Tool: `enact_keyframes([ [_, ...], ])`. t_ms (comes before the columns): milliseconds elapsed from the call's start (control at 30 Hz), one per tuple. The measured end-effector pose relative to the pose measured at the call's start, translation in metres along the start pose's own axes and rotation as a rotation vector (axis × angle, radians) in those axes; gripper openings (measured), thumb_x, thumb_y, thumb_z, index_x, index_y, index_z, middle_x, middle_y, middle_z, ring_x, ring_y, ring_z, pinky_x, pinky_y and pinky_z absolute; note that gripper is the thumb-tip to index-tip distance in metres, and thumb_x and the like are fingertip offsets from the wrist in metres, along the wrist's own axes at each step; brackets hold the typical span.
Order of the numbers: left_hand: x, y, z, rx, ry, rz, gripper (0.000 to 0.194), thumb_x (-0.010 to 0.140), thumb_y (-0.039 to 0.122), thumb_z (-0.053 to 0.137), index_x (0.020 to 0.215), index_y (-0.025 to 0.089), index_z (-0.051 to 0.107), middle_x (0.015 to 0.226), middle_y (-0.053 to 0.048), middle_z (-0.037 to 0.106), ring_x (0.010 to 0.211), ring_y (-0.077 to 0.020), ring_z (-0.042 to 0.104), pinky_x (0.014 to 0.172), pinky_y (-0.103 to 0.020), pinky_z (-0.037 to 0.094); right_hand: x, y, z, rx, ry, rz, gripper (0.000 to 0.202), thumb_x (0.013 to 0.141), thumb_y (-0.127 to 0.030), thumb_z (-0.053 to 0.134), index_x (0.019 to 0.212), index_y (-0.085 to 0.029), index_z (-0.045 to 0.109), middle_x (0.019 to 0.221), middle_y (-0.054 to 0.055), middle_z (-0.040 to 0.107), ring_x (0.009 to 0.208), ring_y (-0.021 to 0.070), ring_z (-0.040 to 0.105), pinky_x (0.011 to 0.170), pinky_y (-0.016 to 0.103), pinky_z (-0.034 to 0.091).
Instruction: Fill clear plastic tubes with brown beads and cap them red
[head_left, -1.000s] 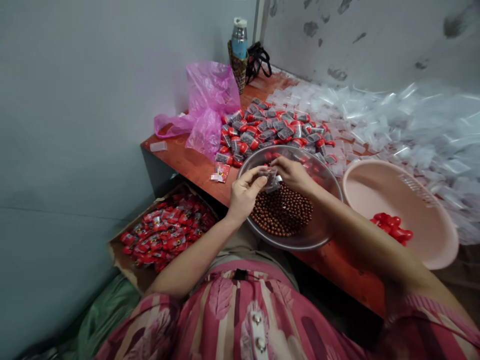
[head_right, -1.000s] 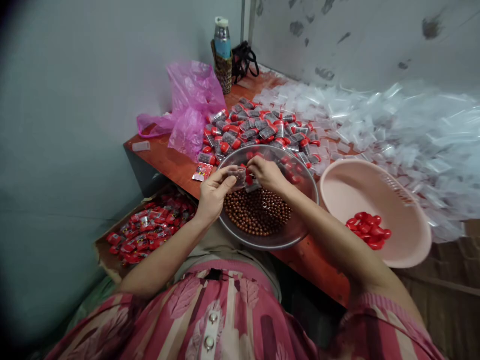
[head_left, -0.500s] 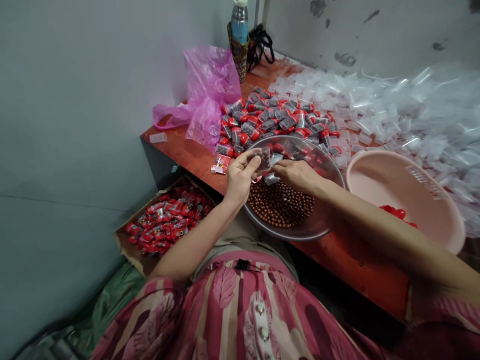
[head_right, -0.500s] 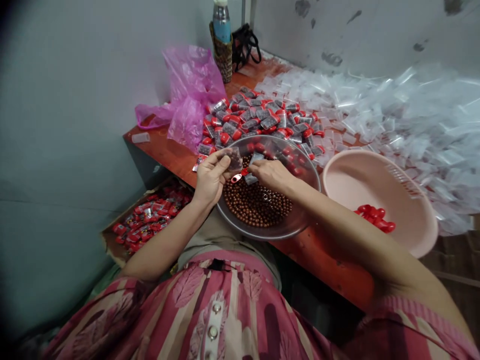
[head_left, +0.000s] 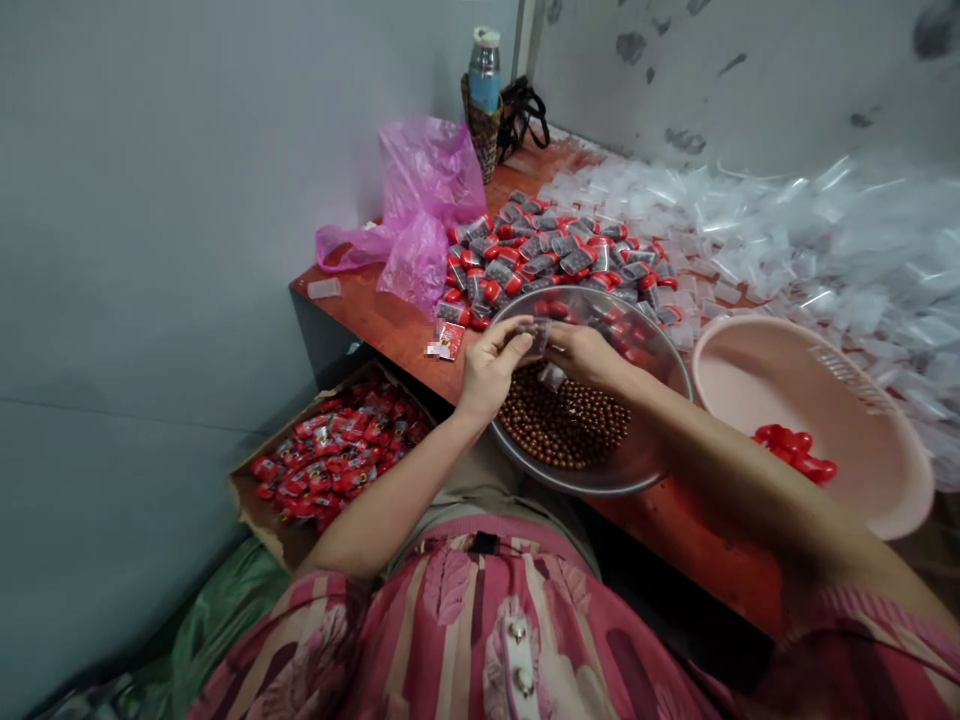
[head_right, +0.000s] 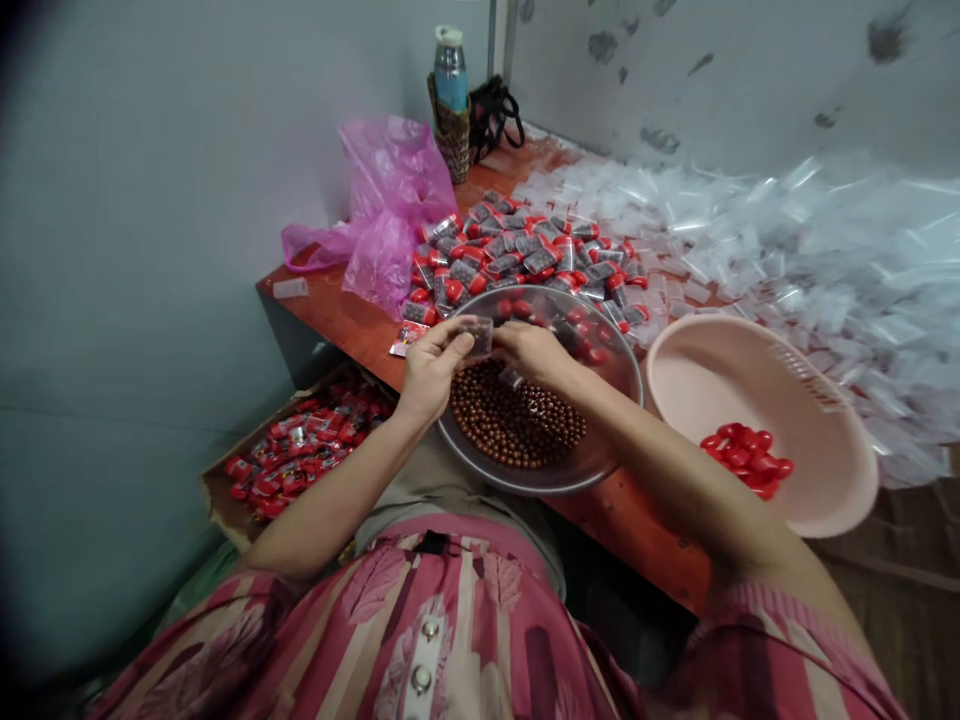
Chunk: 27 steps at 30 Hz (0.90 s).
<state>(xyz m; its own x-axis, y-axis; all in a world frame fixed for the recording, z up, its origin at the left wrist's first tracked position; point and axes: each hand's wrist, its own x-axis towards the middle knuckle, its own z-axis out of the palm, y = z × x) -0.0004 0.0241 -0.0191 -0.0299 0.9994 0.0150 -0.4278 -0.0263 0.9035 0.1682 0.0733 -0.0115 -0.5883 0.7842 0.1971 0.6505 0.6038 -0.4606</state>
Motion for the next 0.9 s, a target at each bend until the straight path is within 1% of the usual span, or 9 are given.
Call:
enact_keyframes([
  [100,-0.004,0.001,0.002,0.122,-0.103,-0.057,0.033,0.075,0.038,0.072,0.102,0.018,0.072,0.104,-0.005,0.075,0.091,-0.0213,0.071,0.073,-0.031,0.061,-0.020,-0.002,-0.031,0.170,0.228,0.081,0.028,0.091,-0.035,0.055,0.110,-0.020,0.069,0.105,0.009,0.072,0.092,0.0220,0.067,0.082,0.037,0.053],
  [167,-0.006,0.004,0.003,0.237,-0.147,-0.012,0.028,0.079,0.032,0.068,0.102,0.019,0.074,0.107,-0.005,0.075,0.095,-0.0219,0.071,0.079,-0.033,0.060,-0.032,-0.013,-0.046,0.213,0.308,0.077,0.028,0.090,-0.037,0.059,0.112,-0.024,0.069,0.105,0.007,0.072,0.094,0.0222,0.066,0.085,0.038,0.052],
  [267,-0.008,0.008,0.004,0.405,-0.188,0.158,0.024,0.079,0.023,0.067,0.100,0.018,0.077,0.105,-0.005,0.077,0.099,-0.0217,0.070,0.094,-0.033,0.053,-0.041,-0.034,-0.054,0.097,0.260,-0.015,0.027,0.092,-0.033,0.057,0.116,-0.024,0.067,0.103,0.006,0.071,0.090,0.0201,0.066,0.083,0.034,0.052],
  [333,-0.009,0.010,0.004,0.473,-0.199,0.230,0.024,0.079,0.021,0.066,0.100,0.019,0.077,0.105,-0.004,0.077,0.098,-0.0216,0.071,0.094,-0.032,0.052,-0.042,-0.043,-0.053,0.024,0.227,-0.061,0.028,0.093,-0.029,0.055,0.118,-0.022,0.065,0.100,0.007,0.070,0.084,0.0183,0.065,0.077,0.031,0.052],
  [500,-0.014,0.014,0.004,0.574,-0.160,0.271,0.021,0.081,0.021,0.064,0.096,0.023,0.078,0.100,-0.002,0.078,0.093,-0.0214,0.072,0.089,-0.032,0.054,-0.043,-0.045,-0.047,-0.007,0.200,-0.114,0.020,0.093,-0.026,0.055,0.109,-0.020,0.065,0.087,0.006,0.065,0.075,0.0159,0.062,0.070,0.027,0.050],
  [600,-0.019,0.014,0.002,0.587,-0.192,0.293,0.020,0.081,0.022,0.065,0.096,0.023,0.078,0.099,-0.003,0.078,0.091,-0.0212,0.073,0.087,-0.031,0.054,-0.049,-0.047,-0.044,-0.010,0.200,-0.160,0.016,0.094,-0.025,0.054,0.106,-0.020,0.063,0.086,0.006,0.063,0.076,0.0155,0.061,0.068,0.026,0.050],
  [800,-0.023,0.010,-0.002,0.656,-0.246,0.397,0.022,0.085,0.022,0.061,0.099,0.020,0.077,0.096,-0.005,0.078,0.087,-0.0193,0.073,0.083,-0.026,0.054,-0.049,-0.049,-0.040,-0.214,0.176,-0.232,0.017,0.094,-0.022,0.052,0.102,-0.017,0.067,0.081,0.008,0.065,0.074,0.0178,0.060,0.070,0.030,0.048],
  [833,-0.023,0.010,-0.002,0.676,-0.239,0.410,0.022,0.085,0.022,0.060,0.099,0.020,0.077,0.094,-0.005,0.078,0.085,-0.0190,0.073,0.082,-0.026,0.054,-0.046,-0.047,-0.040,-0.180,0.163,-0.230,0.018,0.094,-0.023,0.053,0.102,-0.018,0.067,0.081,0.008,0.065,0.074,0.0175,0.060,0.069,0.030,0.048],
  [900,-0.021,0.011,-0.001,0.673,-0.213,0.391,0.023,0.085,0.021,0.059,0.098,0.020,0.077,0.092,-0.005,0.078,0.084,-0.0186,0.072,0.082,-0.027,0.054,-0.039,-0.042,-0.041,0.004,0.147,-0.193,0.017,0.092,-0.027,0.058,0.103,-0.019,0.069,0.082,0.006,0.066,0.074,0.0162,0.061,0.069,0.029,0.049],
])
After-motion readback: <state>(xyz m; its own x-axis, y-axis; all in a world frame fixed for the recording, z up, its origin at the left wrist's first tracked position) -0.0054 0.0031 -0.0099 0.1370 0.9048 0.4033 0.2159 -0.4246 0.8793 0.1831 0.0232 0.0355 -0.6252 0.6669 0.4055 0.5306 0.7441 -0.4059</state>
